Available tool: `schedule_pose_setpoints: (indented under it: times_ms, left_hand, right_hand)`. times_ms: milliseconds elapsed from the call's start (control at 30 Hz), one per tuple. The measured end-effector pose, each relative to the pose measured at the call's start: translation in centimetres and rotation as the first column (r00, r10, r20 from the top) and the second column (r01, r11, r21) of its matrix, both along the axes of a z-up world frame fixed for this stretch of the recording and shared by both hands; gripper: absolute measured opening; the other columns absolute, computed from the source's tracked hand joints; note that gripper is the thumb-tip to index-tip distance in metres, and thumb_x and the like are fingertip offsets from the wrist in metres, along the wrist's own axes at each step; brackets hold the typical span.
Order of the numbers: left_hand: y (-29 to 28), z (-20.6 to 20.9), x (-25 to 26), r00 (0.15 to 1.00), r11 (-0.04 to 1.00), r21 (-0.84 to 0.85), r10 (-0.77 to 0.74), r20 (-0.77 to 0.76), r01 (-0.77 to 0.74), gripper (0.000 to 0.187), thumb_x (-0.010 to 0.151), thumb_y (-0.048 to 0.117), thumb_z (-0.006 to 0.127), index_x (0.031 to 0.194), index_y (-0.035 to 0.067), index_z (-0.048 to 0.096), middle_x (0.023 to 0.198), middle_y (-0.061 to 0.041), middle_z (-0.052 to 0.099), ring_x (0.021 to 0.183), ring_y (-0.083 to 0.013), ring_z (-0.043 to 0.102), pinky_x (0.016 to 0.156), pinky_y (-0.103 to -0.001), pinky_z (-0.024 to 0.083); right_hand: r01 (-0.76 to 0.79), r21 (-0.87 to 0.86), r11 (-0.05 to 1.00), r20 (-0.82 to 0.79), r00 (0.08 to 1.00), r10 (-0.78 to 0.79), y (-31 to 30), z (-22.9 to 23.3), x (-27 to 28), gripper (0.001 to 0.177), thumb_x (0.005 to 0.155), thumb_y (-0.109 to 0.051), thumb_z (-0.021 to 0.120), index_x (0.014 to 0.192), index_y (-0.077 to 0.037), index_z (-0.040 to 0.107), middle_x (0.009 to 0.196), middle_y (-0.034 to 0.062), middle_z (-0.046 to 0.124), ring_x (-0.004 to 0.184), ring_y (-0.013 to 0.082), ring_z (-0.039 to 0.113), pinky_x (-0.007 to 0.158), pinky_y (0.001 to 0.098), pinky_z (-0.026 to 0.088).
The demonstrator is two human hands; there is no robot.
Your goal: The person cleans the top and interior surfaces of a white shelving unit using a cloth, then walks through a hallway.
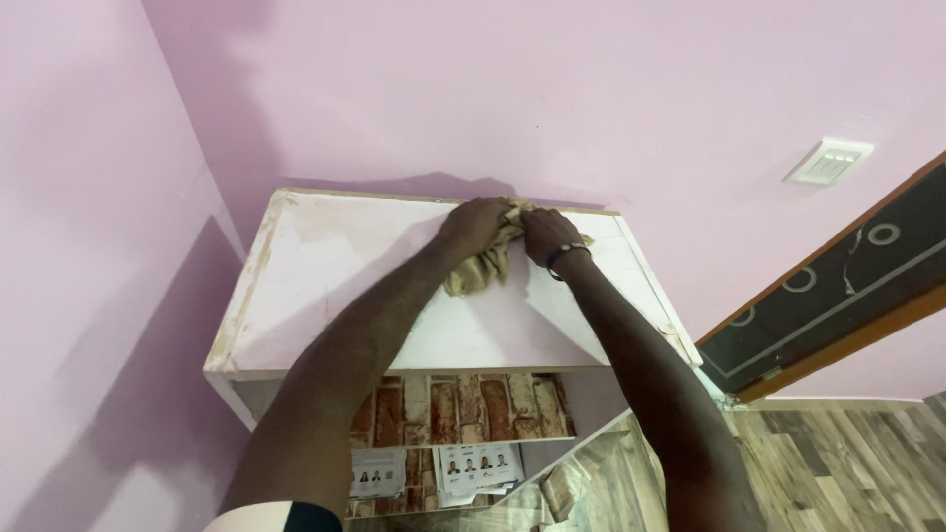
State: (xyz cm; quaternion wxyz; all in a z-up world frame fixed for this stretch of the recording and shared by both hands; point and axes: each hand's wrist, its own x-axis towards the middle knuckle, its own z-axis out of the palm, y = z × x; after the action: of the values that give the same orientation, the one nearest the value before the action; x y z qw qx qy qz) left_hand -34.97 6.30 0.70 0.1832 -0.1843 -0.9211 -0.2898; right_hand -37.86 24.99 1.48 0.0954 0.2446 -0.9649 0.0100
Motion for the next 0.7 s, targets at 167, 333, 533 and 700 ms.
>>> schedule_pose_setpoints:
  times_ms: [167,333,533,700]
  left_hand:
    - [-9.9,0.2,5.3,0.993,0.993,0.010,0.121,-0.002,-0.121,0.033,0.100,0.016,0.050,0.128,0.014,0.067,0.132,-0.011,0.068,0.120,-0.0344,0.063,0.100,-0.047,0.049]
    - [-17.9,1.7,11.0,0.945,0.946,-0.162,0.301,0.130,-0.280,0.038,0.104,0.018,0.053,0.140,0.020,0.065,0.132,-0.011,0.069,0.118,-0.0331,0.067,0.105,-0.047,0.052]
    - [-21.3,2.3,17.0,0.949,0.940,-0.178,0.306,0.072,-0.290,0.040,0.099,0.015,0.058,0.139,0.016,0.064,0.140,-0.006,0.065,0.117,-0.0327,0.066,0.100,-0.048,0.051]
    - [-17.7,4.5,22.7,0.893,0.913,-0.271,0.373,0.252,-0.305,0.037,0.104,0.016,0.055,0.139,0.015,0.062,0.148,-0.003,0.060,0.113,-0.0304,0.069,0.101,-0.047,0.052]
  right_hand:
    - [-0.112,-0.039,0.993,-0.019,0.994,0.112,-10.9,-1.2,1.9,0.023,0.093,-0.006,0.054,0.113,-0.008,0.065,0.119,0.0140,0.069,0.116,0.0338,0.061,0.099,0.0475,0.049]
    - [-0.208,-0.025,0.978,-0.012,0.978,0.207,-20.2,-1.0,5.9,0.020,0.093,-0.011,0.055,0.111,-0.008,0.062,0.116,0.0121,0.069,0.113,0.0328,0.062,0.093,0.0463,0.052]
    - [-0.344,-0.071,0.936,-0.046,0.939,0.342,-23.4,0.2,12.0,0.021,0.098,-0.018,0.055,0.113,-0.005,0.060,0.113,0.0129,0.069,0.109,0.0327,0.063,0.090,0.0451,0.054]
    - [-0.457,-0.083,0.886,0.023,0.888,0.460,-18.9,0.4,16.0,0.030,0.103,-0.018,0.049,0.126,-0.002,0.058,0.127,0.0158,0.066,0.119,0.0316,0.061,0.099,0.0443,0.052]
